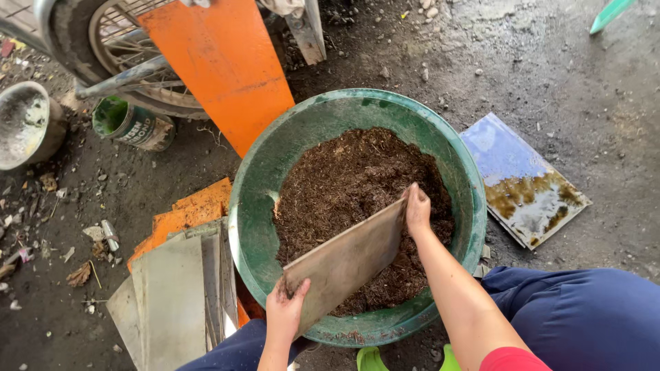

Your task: The person sits on a small stool and uses a dark fibrous material to scrub and wipe the surfaces of rectangular metal sheets. They repeatedly rub both sides of each sheet over a green basin filled with the fibrous material, then place the cleaned sheets onto a stack on the ground.

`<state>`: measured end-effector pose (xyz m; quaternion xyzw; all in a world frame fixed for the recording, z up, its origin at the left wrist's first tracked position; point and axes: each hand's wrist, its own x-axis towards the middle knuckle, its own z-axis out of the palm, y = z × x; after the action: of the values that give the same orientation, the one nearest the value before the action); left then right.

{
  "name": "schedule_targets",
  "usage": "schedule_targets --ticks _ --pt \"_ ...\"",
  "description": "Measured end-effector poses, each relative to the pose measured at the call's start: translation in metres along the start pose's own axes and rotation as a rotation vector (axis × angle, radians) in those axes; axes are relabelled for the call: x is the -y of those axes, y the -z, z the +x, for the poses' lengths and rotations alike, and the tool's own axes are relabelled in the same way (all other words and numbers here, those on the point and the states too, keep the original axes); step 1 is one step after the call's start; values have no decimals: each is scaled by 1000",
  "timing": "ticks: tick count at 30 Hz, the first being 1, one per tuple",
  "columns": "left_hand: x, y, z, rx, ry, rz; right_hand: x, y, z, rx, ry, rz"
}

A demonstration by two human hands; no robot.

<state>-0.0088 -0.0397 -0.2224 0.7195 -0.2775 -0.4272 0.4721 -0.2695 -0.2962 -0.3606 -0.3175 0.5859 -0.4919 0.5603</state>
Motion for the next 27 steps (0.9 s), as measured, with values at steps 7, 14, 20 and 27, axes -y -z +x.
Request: schedule_targets --ticks 7,14,20,27 --pt "-1 -10 27 -148 114 163 146 -28 30 207 592 -151" --pt "-7 -35 25 32 36 104 239 -74 -41 530 1405 -953" --pt "-58 -76 6 76 -108 469 179 -97 -113 846 1447 -1320" --pt "-65 -104 20 -1 -176 148 172 -92 -126 800 1515 -1194"
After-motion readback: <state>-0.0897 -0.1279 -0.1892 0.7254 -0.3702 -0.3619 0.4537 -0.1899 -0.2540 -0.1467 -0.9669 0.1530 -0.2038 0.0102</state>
